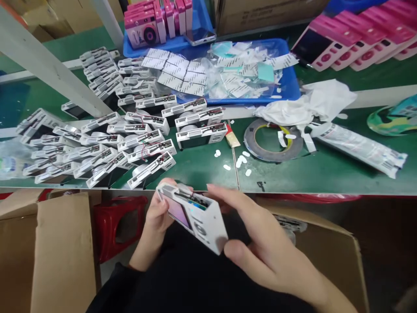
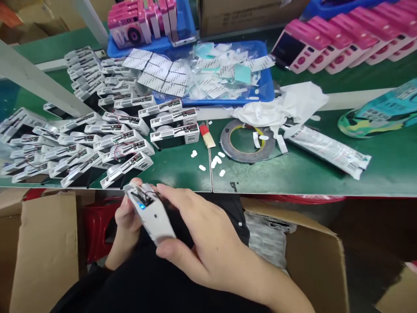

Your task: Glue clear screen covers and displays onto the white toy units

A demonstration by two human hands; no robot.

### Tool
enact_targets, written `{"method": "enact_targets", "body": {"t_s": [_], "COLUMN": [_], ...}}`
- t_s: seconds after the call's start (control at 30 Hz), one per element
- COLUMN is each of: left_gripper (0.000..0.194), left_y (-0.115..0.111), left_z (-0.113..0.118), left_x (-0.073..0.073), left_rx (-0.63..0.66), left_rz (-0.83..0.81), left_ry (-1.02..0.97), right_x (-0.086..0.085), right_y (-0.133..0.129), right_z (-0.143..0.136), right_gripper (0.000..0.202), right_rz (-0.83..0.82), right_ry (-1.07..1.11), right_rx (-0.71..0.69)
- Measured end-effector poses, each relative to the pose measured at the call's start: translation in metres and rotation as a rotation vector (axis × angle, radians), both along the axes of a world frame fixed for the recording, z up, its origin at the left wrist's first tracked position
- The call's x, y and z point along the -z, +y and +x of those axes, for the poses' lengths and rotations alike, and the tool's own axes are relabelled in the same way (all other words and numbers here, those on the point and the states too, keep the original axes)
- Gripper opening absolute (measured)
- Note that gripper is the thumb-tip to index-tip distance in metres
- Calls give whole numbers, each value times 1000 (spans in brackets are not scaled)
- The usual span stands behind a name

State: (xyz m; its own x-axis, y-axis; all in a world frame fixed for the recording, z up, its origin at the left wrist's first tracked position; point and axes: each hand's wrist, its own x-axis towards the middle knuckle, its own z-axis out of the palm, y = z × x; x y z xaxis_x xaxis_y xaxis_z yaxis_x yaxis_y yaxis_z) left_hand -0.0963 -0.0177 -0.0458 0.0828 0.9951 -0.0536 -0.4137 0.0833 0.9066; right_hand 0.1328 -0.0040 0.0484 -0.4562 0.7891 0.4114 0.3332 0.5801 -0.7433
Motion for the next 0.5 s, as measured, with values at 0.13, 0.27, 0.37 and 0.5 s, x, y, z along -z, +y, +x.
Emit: {"method": "enact_targets", "body": {"t_s": [0.13,0.27,0.37,0.5], "left_gripper": [30,32,43,40], "left_y": [3,5,10,23], "left_z": [-1,0,1,1], "left_x": [-10,-10,-6,-14], "left_rx": [-22,-4,17,3], "left_rz": [156,267,376,629], "left_ry": [-22,25,63,233], "right_x": [11,24,37,59], "right_y": [7,12,18,27], "right_z": [5,2,-3,-4], "right_gripper": [61,59,56,38], "right_rz": [-37,-184,-228,-168], "right_ry": [-74,30,150,326], "right_rx": [9,65,101,31]}}
